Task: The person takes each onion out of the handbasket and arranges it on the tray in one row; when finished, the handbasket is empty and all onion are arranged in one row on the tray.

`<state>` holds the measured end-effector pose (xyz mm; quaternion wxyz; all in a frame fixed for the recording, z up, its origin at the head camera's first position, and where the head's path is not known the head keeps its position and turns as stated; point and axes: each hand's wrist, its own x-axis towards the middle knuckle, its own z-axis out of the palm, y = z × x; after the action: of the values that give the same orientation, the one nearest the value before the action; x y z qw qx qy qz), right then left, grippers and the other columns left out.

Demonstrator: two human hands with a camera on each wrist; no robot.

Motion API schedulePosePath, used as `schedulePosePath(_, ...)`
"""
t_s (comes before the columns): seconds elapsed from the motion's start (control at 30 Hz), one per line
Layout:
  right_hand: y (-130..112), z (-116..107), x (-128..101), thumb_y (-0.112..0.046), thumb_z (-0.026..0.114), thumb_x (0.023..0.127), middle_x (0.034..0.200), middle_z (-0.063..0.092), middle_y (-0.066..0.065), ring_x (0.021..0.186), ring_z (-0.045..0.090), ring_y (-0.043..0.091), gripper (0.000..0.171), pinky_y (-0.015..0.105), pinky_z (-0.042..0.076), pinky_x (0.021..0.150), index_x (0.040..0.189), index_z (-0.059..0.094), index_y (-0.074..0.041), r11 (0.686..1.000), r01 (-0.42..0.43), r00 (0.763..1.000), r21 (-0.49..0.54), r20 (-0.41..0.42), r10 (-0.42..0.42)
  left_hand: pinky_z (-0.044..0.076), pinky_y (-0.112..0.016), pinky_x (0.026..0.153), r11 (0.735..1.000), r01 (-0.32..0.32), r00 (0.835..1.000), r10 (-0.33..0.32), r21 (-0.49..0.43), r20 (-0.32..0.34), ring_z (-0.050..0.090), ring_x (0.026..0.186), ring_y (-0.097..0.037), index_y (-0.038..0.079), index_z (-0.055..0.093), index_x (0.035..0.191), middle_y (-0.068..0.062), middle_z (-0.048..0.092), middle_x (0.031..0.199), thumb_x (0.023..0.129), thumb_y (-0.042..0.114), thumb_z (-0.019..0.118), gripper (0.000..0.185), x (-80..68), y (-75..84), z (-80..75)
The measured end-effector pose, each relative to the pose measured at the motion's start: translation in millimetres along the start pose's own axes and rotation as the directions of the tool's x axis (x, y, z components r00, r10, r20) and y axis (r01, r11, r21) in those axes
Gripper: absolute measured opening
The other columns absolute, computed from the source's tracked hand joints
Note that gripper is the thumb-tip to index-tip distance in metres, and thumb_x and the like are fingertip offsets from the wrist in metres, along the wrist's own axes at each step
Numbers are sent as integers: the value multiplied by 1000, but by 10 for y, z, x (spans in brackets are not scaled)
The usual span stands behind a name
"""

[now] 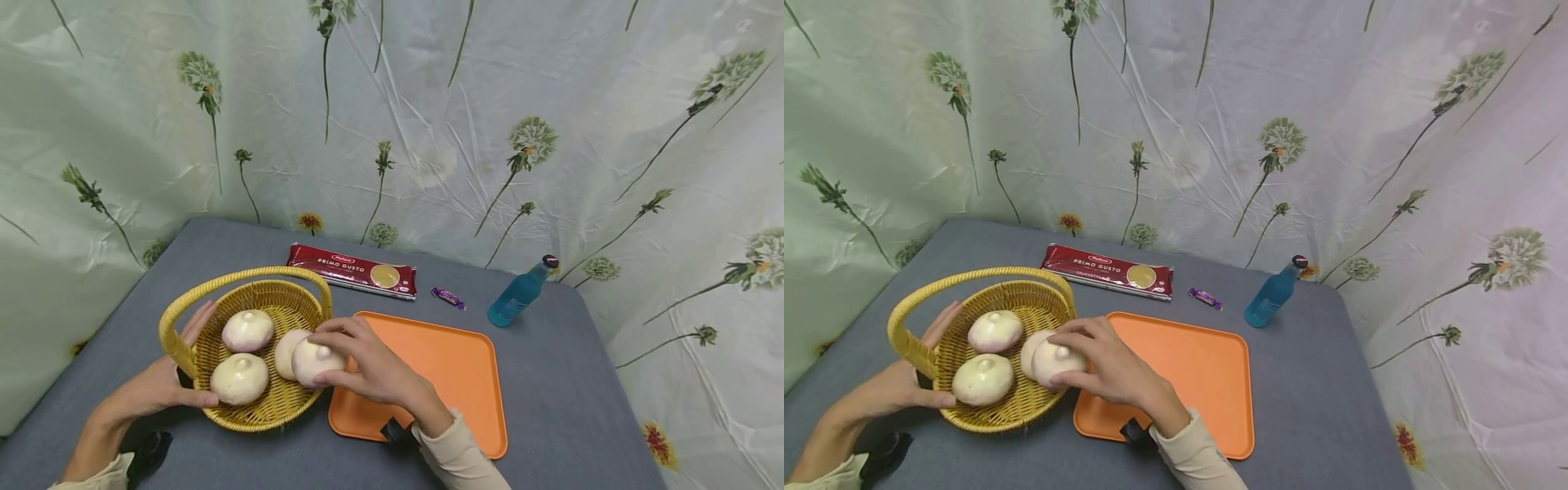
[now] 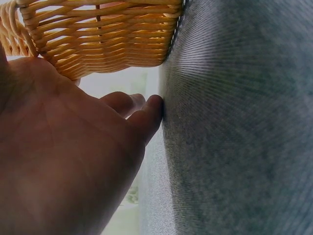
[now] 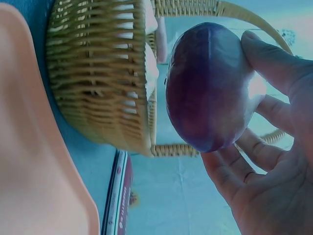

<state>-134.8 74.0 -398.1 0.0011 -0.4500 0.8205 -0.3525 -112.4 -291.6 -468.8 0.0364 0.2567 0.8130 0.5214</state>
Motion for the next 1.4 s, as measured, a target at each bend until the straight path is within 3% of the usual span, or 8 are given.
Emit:
schedulePosePath(0.4, 73, -134, -134, -31, 75, 91, 140, 52, -1, 130, 42, 15, 48, 40, 43, 101, 136, 61, -21, 998, -56, 997, 8, -60, 56, 10, -1, 100, 1000, -4, 1000, 4, 9, -3, -9, 147, 6, 19, -6, 162, 2, -17, 168, 64, 2, 87, 137, -5, -10, -6)
schedulePosePath(0.77, 161, -210, -238, -29, 75, 90, 146, 52, -6, 133, 43, 14, 49, 44, 43, 104, 137, 60, -21, 987, -151, 982, 48, -104, 155, 11, -1, 99, 1000, 8, 1000, -8, 25, -16, -7, 147, 8, 19, -7, 162, 1, -17, 168, 63, 3, 88, 139, -3, -22, -1)
schedulePosePath(1.1, 243, -251, -293, -28, 74, 92, 145, 55, 1, 131, 45, 16, 49, 46, 43, 103, 138, 60, -18, 982, -179, 978, 66, -100, 185, 11, -1, 100, 1000, 1, 1000, -1, 18, -17, -7, 147, 8, 17, -7, 162, 1, -17, 168, 63, 2, 88, 138, 1, -14, 10)
schedulePosePath(1.4, 347, -265, -334, -33, 72, 93, 146, 54, 3, 133, 43, 18, 48, 49, 43, 102, 138, 59, -23, 964, -258, 963, 68, -65, 262, 12, -1, 101, 1000, -20, 1000, 20, 11, 0, -7, 147, 7, 15, -6, 162, 3, -15, 168, 65, 1, 87, 135, -15, 10, 1)
